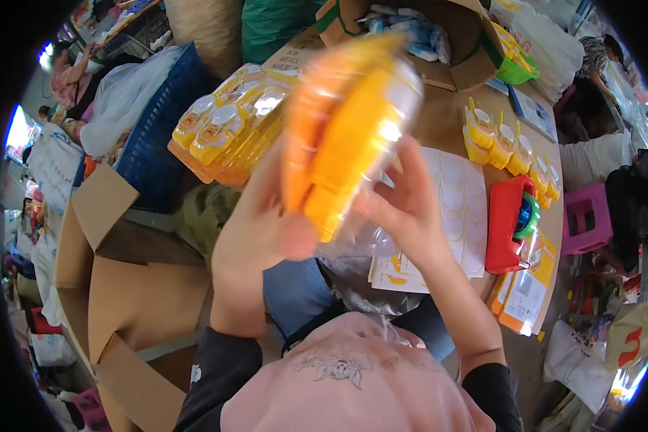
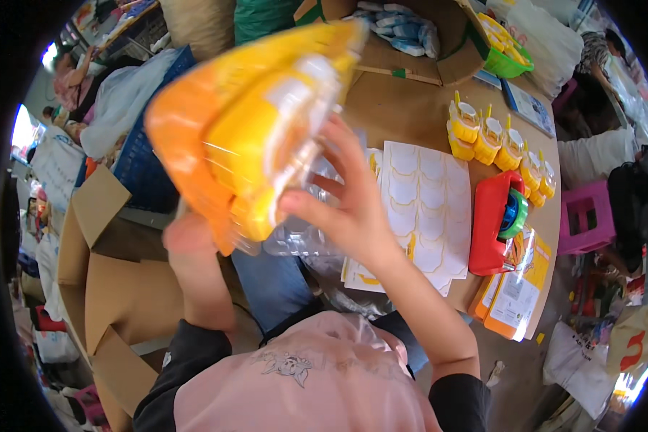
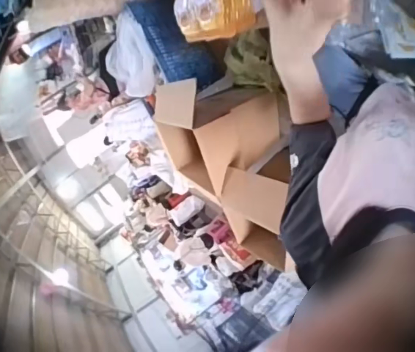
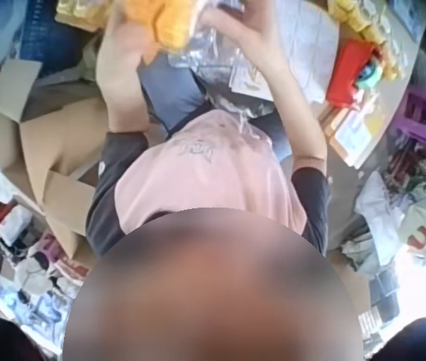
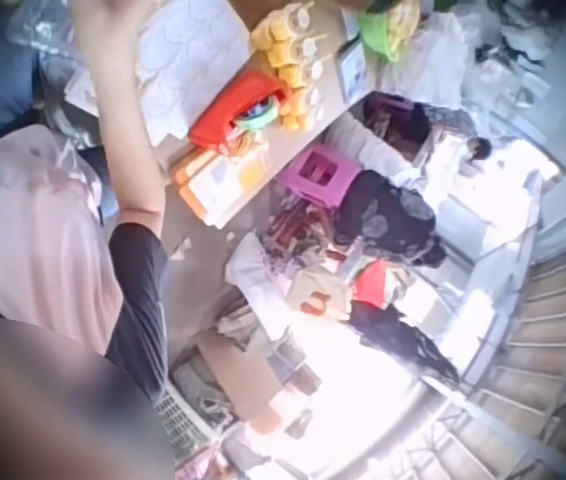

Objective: Labeling and packaging toy walkie-talkies into plastic shells and cardboard backings.

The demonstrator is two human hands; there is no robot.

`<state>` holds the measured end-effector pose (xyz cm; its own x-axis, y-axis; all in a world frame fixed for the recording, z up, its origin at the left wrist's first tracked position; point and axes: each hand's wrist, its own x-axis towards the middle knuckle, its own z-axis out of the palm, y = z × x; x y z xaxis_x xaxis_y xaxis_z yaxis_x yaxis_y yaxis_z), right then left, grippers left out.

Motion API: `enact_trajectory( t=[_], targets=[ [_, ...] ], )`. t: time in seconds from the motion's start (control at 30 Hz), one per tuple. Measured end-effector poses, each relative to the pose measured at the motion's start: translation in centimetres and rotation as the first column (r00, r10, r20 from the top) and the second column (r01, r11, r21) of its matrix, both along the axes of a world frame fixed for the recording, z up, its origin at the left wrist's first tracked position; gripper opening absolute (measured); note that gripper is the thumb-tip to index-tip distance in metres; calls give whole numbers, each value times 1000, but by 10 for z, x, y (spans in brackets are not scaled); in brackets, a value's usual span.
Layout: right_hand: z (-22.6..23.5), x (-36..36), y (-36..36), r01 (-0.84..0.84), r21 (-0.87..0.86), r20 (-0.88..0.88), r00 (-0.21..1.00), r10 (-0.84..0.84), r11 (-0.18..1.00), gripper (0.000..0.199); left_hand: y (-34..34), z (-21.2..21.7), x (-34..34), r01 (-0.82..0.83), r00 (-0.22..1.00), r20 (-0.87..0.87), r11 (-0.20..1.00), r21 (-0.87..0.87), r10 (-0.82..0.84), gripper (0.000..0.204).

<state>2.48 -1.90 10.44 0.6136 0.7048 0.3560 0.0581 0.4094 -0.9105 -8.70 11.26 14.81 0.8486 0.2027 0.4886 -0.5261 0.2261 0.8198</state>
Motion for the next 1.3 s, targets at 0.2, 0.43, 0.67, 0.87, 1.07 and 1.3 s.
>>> enact_trajectory(
  t=[0.2,0.43,0.67,0.87,1.07,1.3],
  targets=[
    [37,-12,37,135,-29,437,893,-109,990,85,38,43,-7,-617,786,-157,776,-129,598,59],
    [22,2,0,100,-14,26,995,-100,995,63,188,1,-50,-586,810,-220,743,-323,543,56],
    [8,15,-33,188,-237,-164,959,-230,953,42,236,-61,-38,-649,760,-373,645,-403,532,56],
    [-2,24,-51,231,-244,-155,950,-273,942,38,242,-84,-32,-742,668,-426,584,-328,610,52],
    [-15,26,-60,226,-272,-177,944,-280,935,37,238,-99,-30,-705,706,-458,596,-383,541,51],
    [-21,31,-67,227,-273,-184,941,-283,935,37,227,-95,-29,-729,680,-468,593,-343,565,53]
  ],
)
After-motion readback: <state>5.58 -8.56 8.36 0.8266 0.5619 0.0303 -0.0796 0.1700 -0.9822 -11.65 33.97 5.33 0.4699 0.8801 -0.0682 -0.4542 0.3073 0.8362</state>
